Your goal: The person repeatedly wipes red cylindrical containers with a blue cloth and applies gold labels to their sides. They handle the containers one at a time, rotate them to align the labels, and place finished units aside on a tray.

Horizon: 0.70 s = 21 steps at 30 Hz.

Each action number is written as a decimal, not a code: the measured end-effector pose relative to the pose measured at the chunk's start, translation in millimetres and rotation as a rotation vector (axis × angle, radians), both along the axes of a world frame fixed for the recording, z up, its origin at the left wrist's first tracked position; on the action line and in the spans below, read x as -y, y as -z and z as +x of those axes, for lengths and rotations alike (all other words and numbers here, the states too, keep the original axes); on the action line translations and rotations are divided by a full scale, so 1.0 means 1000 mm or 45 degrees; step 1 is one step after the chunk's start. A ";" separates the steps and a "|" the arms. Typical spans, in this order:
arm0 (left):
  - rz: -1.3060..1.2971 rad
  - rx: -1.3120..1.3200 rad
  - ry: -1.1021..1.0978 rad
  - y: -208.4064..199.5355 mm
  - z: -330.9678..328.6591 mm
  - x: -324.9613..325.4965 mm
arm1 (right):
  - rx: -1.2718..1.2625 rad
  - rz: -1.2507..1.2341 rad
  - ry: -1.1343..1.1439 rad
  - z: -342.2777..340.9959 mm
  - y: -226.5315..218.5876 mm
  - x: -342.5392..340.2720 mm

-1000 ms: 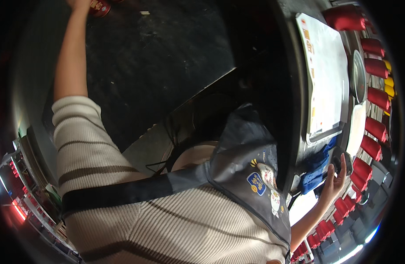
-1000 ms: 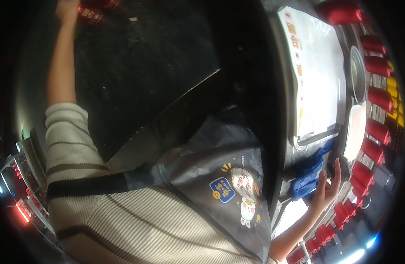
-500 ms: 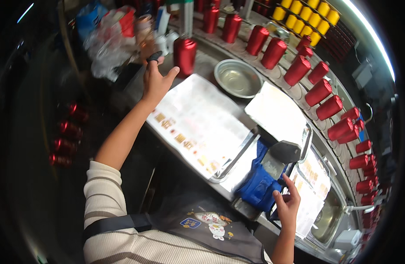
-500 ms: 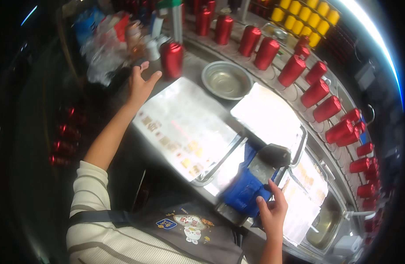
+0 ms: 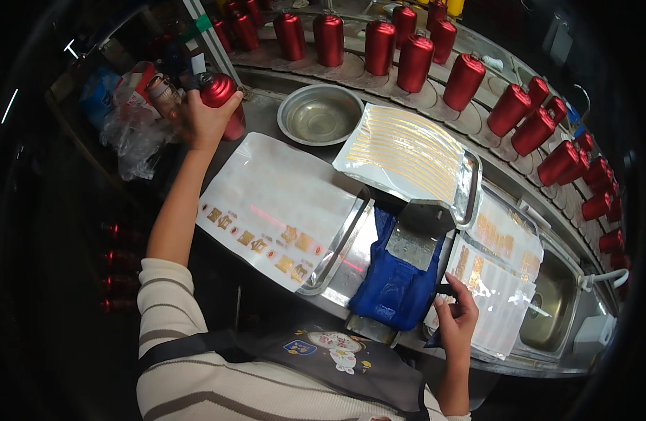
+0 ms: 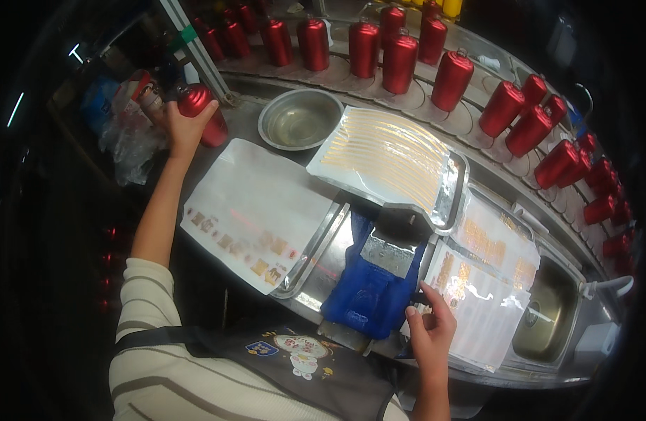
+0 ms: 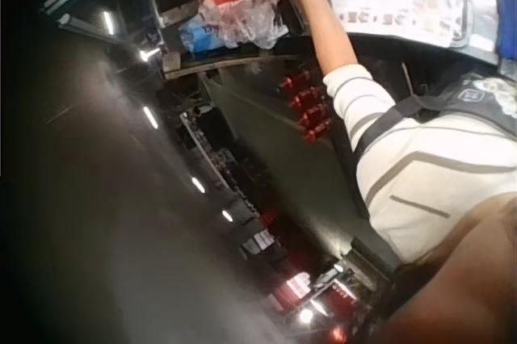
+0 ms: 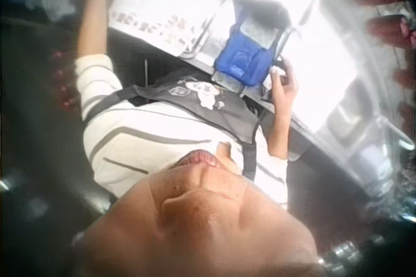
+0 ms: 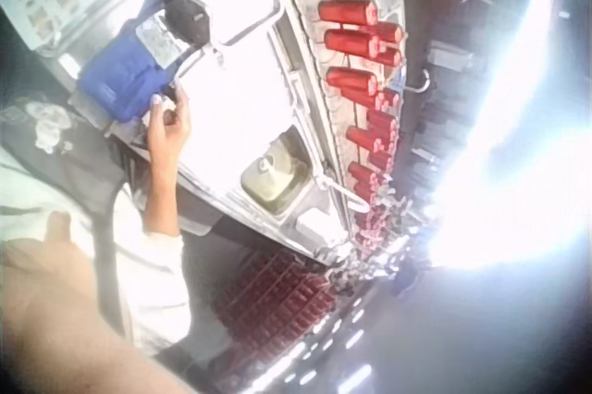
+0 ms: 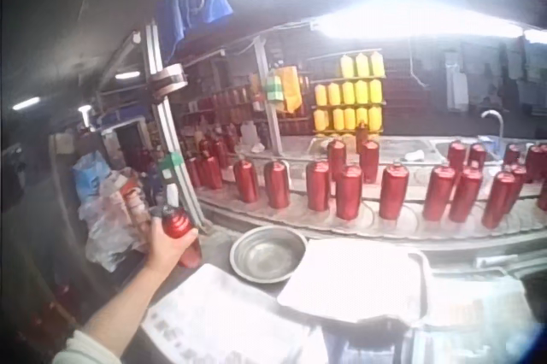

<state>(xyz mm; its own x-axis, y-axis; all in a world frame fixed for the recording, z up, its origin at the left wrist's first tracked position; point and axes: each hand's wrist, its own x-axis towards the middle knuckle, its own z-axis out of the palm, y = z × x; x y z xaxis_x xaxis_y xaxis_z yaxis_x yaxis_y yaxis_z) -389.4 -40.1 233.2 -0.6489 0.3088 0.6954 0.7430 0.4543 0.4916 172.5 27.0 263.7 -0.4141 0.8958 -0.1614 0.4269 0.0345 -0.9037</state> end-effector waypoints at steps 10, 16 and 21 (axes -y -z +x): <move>0.264 2.059 1.263 -0.067 0.294 0.007 | -0.025 0.774 -0.659 -0.050 -0.015 0.027; -0.421 1.830 1.446 -0.036 0.343 -0.022 | 0.139 0.571 -0.314 0.002 0.009 0.055; -0.480 1.568 1.320 -0.029 0.344 -0.038 | 0.307 0.654 -0.263 -0.006 0.007 0.047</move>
<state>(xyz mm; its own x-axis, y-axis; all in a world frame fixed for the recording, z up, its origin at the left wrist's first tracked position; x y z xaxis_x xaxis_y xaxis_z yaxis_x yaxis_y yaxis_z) -45.4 -1.9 262.7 -0.1422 0.9558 -0.2575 0.0595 0.2679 0.9616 166.4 -20.0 256.5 -0.5931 0.7892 0.1598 0.5557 0.5447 -0.6281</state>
